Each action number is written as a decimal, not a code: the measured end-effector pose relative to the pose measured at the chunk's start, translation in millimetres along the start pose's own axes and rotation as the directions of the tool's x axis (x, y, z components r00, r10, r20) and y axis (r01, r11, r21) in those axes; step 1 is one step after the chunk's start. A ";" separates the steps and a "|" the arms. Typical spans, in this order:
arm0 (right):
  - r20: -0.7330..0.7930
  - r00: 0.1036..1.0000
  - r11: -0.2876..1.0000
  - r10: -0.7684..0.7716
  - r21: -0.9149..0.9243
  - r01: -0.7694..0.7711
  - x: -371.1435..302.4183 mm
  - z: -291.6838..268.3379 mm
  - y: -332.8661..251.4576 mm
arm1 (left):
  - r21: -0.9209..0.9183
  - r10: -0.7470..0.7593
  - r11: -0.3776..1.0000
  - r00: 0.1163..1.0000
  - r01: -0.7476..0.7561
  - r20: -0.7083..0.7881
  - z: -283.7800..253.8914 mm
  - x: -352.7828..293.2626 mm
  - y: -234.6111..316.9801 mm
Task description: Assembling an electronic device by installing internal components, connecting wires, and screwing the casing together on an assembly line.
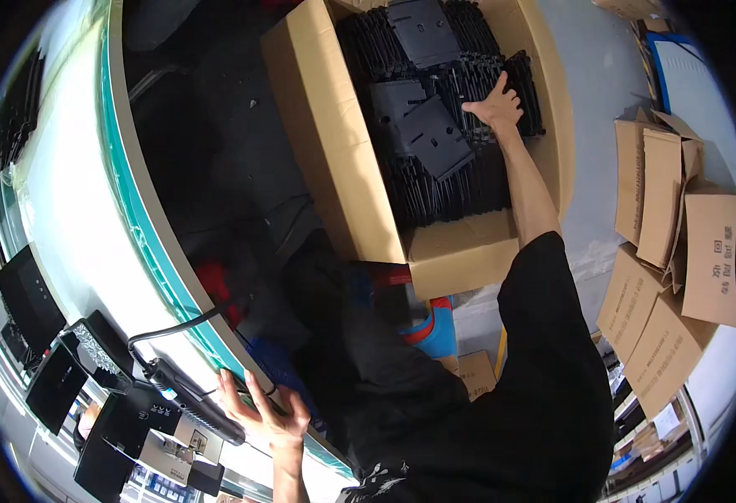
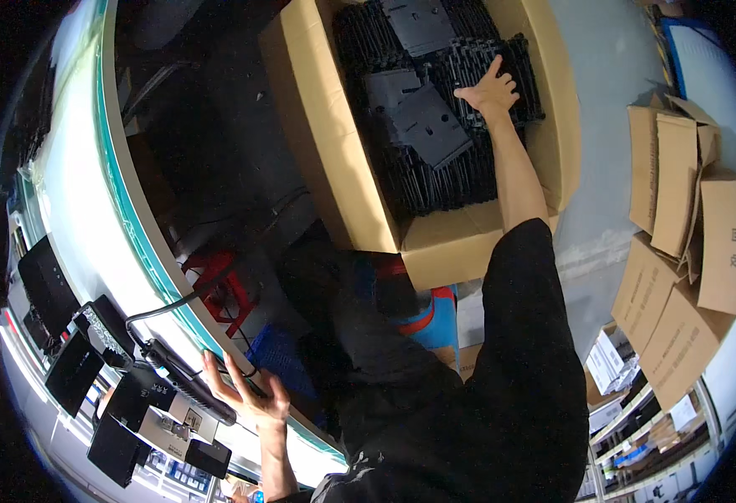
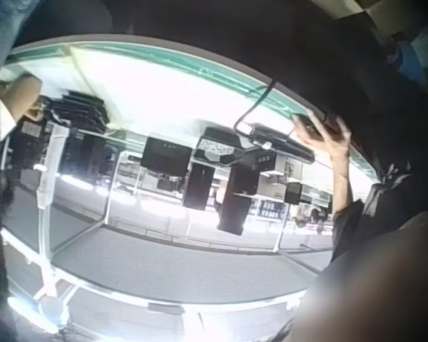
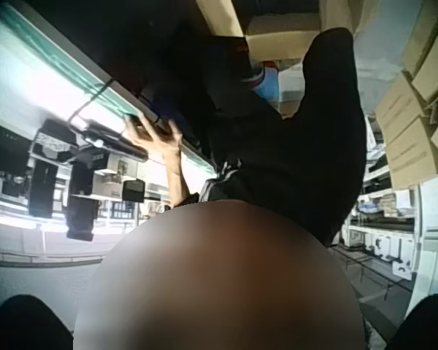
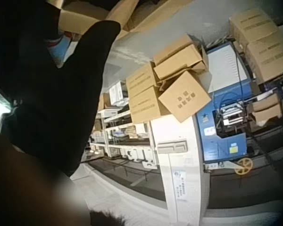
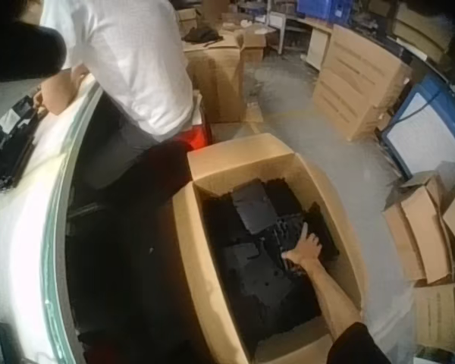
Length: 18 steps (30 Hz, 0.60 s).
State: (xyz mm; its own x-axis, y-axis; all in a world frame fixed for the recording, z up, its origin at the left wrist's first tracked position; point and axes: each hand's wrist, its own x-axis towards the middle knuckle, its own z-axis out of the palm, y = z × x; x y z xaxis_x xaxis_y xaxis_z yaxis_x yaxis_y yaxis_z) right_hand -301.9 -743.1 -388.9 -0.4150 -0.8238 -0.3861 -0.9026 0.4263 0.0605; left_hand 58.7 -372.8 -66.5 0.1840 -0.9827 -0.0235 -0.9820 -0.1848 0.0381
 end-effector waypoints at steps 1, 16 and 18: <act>0.085 0.996 0.999 0.018 0.030 -0.020 -0.4 0.2 -2.8 | 0.007 -0.004 1.000 1.000 0.004 0.007 -1.2 -0.8 -0.1; -0.248 0.951 0.977 -0.183 0.063 0.204 -3.9 13.3 21.3 | 0.009 -0.034 0.999 0.999 0.034 0.015 0.5 -3.2 -1.5; -0.218 0.961 0.983 -0.168 0.040 0.181 -0.9 6.9 20.6 | 0.014 -0.027 1.000 1.000 0.027 0.011 0.7 -3.5 -2.6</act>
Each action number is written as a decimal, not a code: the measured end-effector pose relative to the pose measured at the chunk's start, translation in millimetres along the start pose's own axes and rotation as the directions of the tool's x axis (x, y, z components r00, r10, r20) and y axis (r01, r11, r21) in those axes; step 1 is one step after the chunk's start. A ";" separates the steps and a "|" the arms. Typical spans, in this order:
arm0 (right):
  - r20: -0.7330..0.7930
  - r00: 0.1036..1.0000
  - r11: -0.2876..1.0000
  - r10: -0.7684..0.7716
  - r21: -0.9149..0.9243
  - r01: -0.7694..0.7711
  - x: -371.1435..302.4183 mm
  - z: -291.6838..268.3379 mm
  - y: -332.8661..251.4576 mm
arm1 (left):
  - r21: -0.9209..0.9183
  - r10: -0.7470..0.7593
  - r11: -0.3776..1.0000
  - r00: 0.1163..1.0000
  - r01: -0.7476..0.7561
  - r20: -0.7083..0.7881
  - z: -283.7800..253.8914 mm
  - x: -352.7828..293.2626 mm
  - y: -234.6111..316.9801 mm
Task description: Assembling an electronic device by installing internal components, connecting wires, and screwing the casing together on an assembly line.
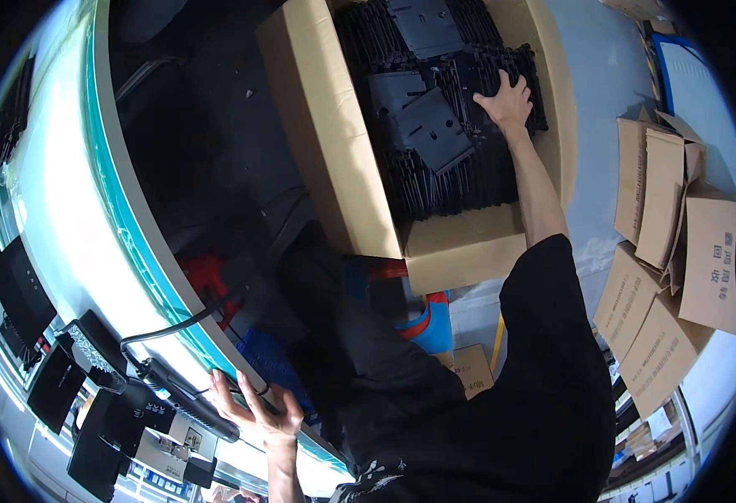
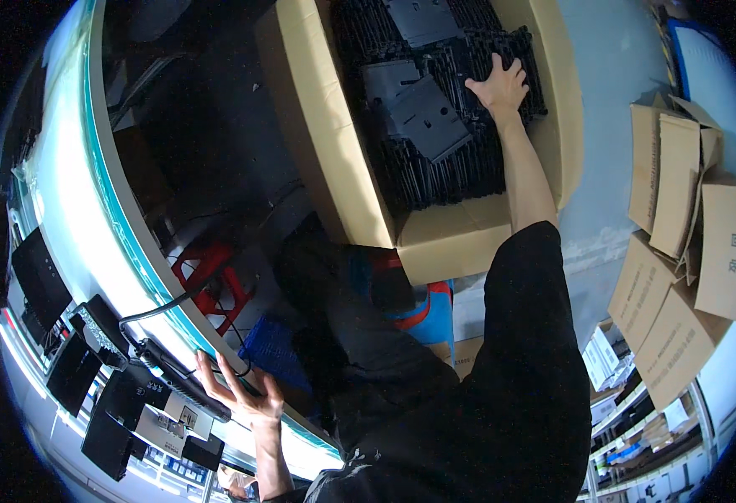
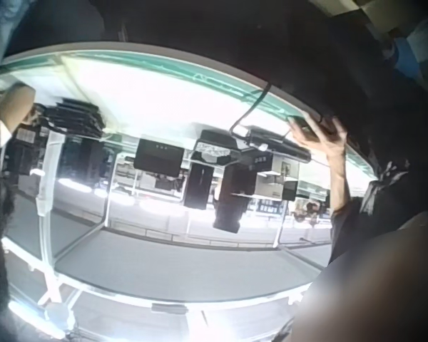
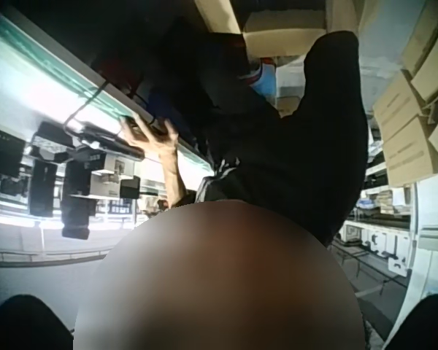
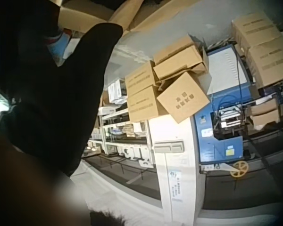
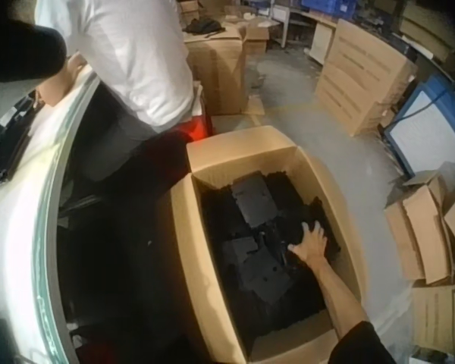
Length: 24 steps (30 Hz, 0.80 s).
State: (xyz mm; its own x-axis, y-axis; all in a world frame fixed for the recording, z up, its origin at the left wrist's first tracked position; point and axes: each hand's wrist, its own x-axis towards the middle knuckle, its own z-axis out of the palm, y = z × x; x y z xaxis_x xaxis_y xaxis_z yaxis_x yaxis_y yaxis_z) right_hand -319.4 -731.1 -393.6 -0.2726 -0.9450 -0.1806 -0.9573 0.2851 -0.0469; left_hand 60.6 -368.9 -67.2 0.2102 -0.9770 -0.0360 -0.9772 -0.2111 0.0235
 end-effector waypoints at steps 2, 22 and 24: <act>0.171 0.984 0.999 0.048 -0.033 -0.043 4.3 -11.7 -6.4 | 0.026 0.014 1.000 1.000 -0.013 -0.024 1.0 -0.2 0.8; 0.187 0.968 0.978 -0.165 -0.095 0.186 21.9 -14.7 9.2 | 0.026 -0.005 1.000 1.000 0.005 0.007 -1.6 0.4 2.4; 0.199 0.967 0.978 -0.159 -0.103 0.182 24.7 -17.3 5.6 | 0.006 -0.020 1.000 1.000 0.020 0.010 -1.9 1.6 3.9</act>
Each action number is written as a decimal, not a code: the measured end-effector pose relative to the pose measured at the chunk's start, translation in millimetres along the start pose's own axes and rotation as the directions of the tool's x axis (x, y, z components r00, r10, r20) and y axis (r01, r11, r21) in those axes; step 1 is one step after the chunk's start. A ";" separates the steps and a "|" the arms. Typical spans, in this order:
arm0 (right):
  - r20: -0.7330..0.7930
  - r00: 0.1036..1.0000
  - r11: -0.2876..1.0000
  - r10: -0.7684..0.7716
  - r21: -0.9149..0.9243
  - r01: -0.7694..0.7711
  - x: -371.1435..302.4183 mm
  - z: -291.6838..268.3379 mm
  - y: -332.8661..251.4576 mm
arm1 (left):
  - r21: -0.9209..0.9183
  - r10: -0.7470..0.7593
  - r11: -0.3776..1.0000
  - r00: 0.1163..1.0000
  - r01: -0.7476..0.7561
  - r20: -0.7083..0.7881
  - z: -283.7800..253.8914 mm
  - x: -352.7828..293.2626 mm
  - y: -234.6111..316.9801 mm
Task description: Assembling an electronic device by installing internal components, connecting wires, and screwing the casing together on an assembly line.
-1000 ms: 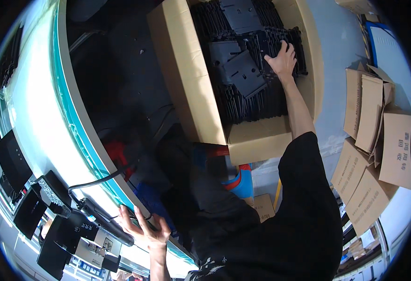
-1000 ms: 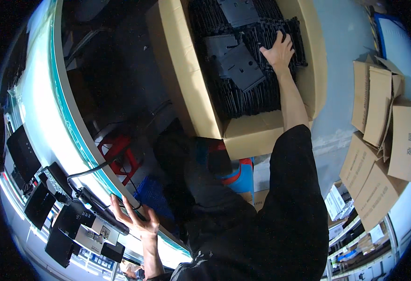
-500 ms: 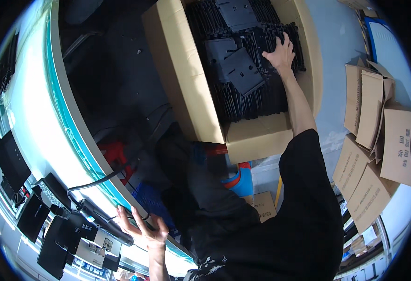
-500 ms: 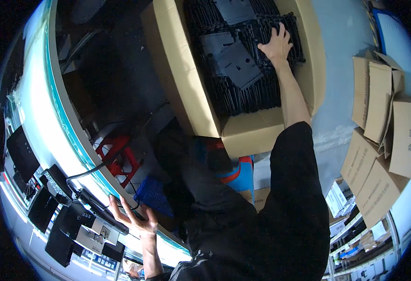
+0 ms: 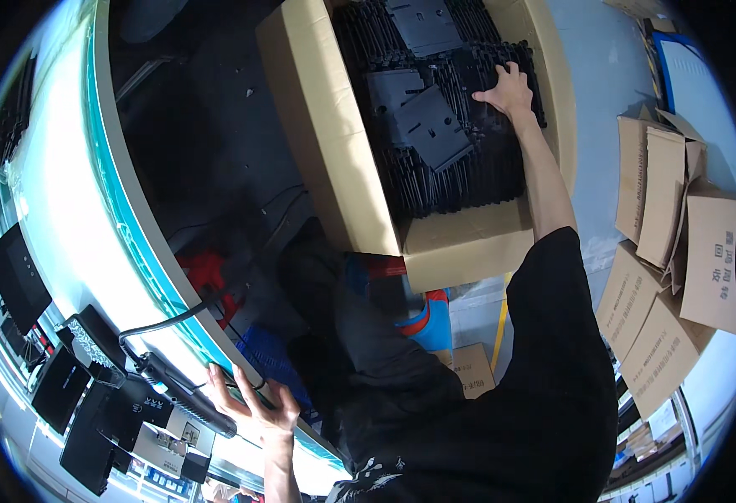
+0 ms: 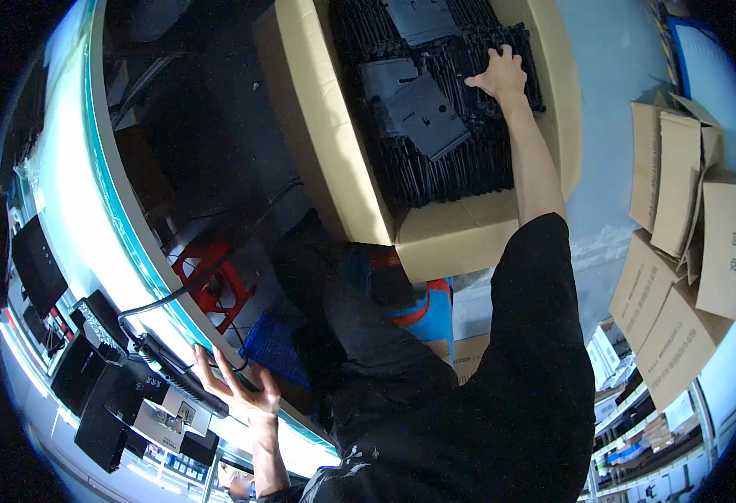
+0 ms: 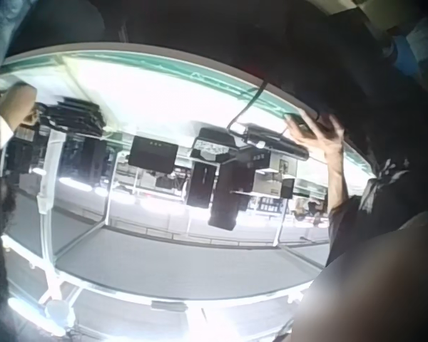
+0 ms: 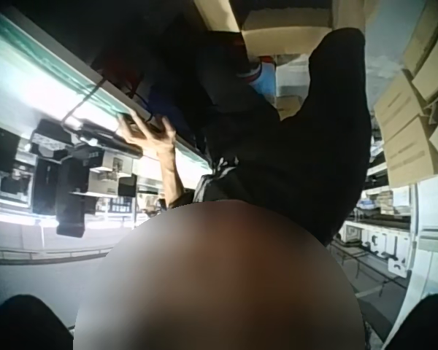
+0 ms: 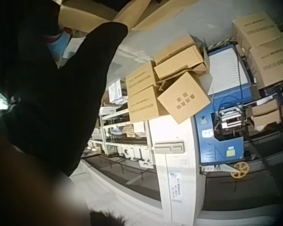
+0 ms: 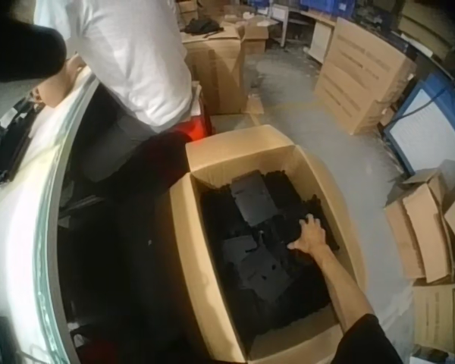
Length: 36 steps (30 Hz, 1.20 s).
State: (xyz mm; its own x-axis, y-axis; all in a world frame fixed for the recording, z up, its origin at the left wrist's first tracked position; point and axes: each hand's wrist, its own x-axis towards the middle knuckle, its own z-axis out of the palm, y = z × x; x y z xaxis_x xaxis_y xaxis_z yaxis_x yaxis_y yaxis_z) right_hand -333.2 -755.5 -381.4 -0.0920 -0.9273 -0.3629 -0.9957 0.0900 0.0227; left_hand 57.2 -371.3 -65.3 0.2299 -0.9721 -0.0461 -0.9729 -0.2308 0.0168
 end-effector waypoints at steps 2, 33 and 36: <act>0.075 0.997 0.999 0.025 -0.036 -0.022 5.2 -4.6 -1.5 | -0.031 0.009 0.999 1.000 -0.009 0.009 0.0 0.3 0.4; -0.283 0.955 0.475 0.093 0.855 0.207 -204.5 -147.3 -30.8 | -0.107 0.016 0.994 1.000 -0.017 -0.008 -14.0 3.5 2.3; -0.174 0.981 0.193 0.087 0.969 0.155 -273.0 -196.1 -28.0 | -0.245 0.021 0.969 0.998 -0.035 -0.056 -18.2 3.5 0.3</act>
State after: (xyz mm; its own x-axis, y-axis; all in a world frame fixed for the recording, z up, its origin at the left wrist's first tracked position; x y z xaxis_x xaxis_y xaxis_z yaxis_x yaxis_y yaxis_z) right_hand -282.4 -576.2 -100.2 -0.1792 -0.9650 -0.1915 -0.1950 0.2256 -0.9545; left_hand 58.2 -375.5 -47.3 0.2101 -0.9776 0.0107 -0.9438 -0.2000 0.2630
